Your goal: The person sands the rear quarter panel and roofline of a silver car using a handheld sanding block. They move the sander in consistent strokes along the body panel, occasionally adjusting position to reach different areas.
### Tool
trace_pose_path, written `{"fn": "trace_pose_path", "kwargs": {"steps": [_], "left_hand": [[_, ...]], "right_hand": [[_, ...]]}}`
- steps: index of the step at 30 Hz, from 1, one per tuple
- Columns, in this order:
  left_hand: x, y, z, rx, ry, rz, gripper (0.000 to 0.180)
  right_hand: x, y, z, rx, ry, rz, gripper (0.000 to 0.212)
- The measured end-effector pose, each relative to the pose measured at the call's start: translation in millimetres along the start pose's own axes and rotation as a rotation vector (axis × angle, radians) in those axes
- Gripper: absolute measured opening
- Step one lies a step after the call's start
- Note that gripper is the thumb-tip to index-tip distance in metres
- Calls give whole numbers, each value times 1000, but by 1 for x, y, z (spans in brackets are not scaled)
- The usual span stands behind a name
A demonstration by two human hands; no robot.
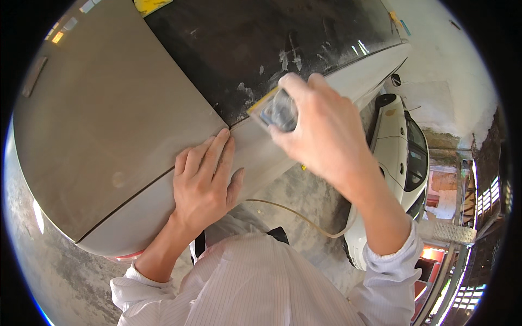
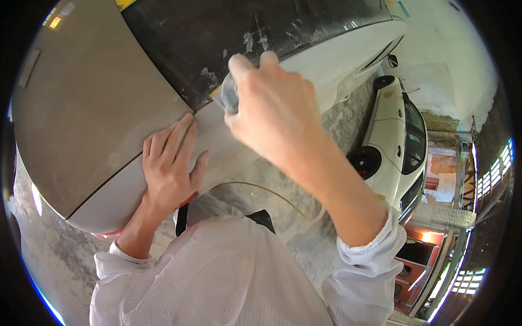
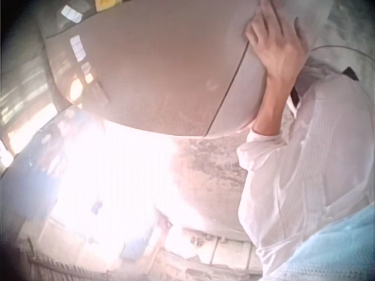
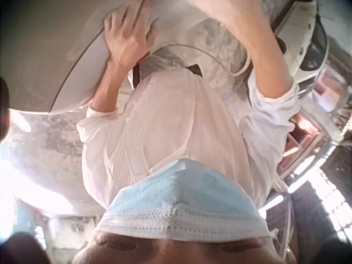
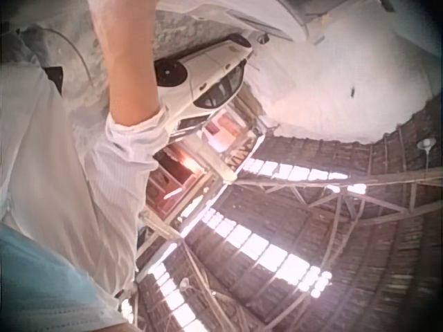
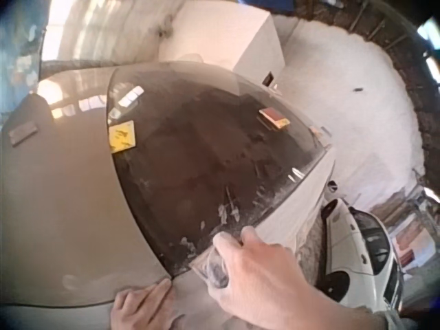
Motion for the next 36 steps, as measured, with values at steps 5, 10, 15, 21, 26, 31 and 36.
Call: {"fn": "trace_pose_path", "kwargs": {"steps": [5, 10, 15, 21, 26, 31, 36], "left_hand": [[-3, 0, 3, -39, -20, -22, 57], [-5, 0, 4, -51, -31, -24, 55], [-3, 1, 4, -45, -58, 33, 53], [-4, 5, 3, 46, -67, 88, 49], [1, 6, -9, 172, -18, 135, 54], [21, 47, -26, 342, 31, 326, 76], [82, 122, -53, 388, 16, 356, 91]], "right_hand": [[43, -34, -60, -59, 155, -5, 51], [52, -50, -78, -22, 185, -103, 52], [-16, 0, -11, 160, -77, -129, 59], [10, -14, -73, 180, -14, -234, 56], [69, -61, -192, 136, 132, -422, 58], [128, -84, -318, 218, 226, -425, 56], [192, -99, -452, 273, 320, -439, 67]]}}
Point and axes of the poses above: each hand's wrist, its own x-axis towards the middle knuckle, its own y-axis out of the palm, z = x × y, the point moved 10 cm from there along x, towards the middle knuckle, and after that the axes turned 8 degrees about y, right-handed, at the moved point
